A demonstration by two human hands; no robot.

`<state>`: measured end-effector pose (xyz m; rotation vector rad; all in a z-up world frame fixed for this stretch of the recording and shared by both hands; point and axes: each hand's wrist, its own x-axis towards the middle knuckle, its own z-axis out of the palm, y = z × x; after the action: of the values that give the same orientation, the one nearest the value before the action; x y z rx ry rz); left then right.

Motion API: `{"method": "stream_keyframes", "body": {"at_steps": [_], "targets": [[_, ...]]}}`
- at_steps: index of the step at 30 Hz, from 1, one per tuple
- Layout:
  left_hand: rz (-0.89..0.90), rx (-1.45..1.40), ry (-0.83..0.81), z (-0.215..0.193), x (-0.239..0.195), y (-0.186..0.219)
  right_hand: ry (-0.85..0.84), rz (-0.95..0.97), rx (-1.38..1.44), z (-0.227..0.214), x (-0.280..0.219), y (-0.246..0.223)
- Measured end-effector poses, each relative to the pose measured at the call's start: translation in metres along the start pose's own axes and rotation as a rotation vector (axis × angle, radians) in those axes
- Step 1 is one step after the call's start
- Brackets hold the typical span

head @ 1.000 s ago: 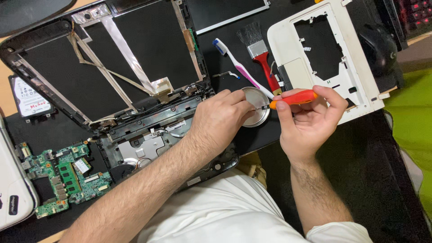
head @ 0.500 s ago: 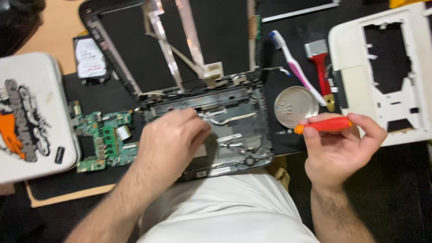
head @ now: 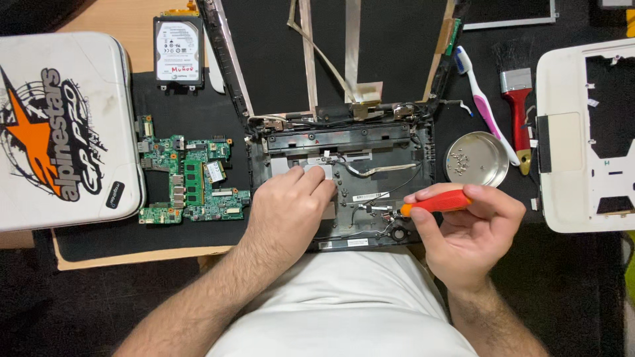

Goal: The person uses a screwdriver to remove screws from the internal chassis of a disassembled laptop resting on their lap. They place the removed screws into a small metal dish and continue unscrewing components within the laptop's base.

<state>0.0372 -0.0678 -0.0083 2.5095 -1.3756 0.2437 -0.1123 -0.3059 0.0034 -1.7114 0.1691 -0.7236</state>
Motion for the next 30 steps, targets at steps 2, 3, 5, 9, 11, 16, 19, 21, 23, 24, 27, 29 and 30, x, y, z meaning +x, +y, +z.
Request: {"method": "stream_keyframes", "body": {"at_steps": [2, 3, 5, 9, 11, 16, 19, 21, 23, 24, 27, 29, 30], "targets": [[-0.002, -0.006, 0.018, 0.000, 0.000, 0.000, -0.003, 0.005, 0.003, 0.001, 0.000, 0.000], [-0.004, -0.009, 0.036, 0.000, 0.000, 0.001, -0.004, 0.007, 0.009, 0.002, 0.000, 0.000], [0.003, -0.027, 0.052, -0.008, 0.000, 0.001, -0.012, 0.010, 0.008, 0.003, 0.001, -0.001], [-0.030, -0.399, 0.139, -0.038, 0.002, 0.005, -0.046, -0.033, 0.012, 0.009, 0.006, -0.008], [-0.078, -0.609, 0.156, -0.045, -0.004, 0.010, -0.044, -0.043, 0.023, 0.014, 0.003, -0.010], [-0.355, -1.036, 0.198, -0.054, -0.026, 0.022, -0.058, -0.097, 0.053, 0.034, 0.005, -0.023], [-0.556, -1.228, 0.191, -0.056, -0.039, 0.024, -0.088, -0.131, 0.088, 0.047, 0.006, -0.031], [-0.814, -1.523, 0.201, -0.051, -0.048, 0.026, -0.066, -0.179, 0.037, 0.057, 0.006, -0.038], [-0.870, -1.597, 0.204, -0.043, -0.054, 0.026, -0.092, -0.204, 0.043, 0.061, 0.007, -0.042], [-0.921, -1.673, 0.195, -0.038, -0.057, 0.026, -0.110, -0.227, 0.044, 0.063, 0.007, -0.043], [-0.944, -1.809, 0.200, -0.035, -0.060, 0.027, -0.137, -0.283, 0.058, 0.070, 0.009, -0.042], [-0.929, -1.829, 0.200, -0.034, -0.063, 0.026, -0.151, -0.289, 0.051, 0.072, 0.009, -0.041], [-0.911, -1.846, 0.194, -0.033, -0.063, 0.026, -0.159, -0.295, 0.044, 0.072, 0.010, -0.041]]}}
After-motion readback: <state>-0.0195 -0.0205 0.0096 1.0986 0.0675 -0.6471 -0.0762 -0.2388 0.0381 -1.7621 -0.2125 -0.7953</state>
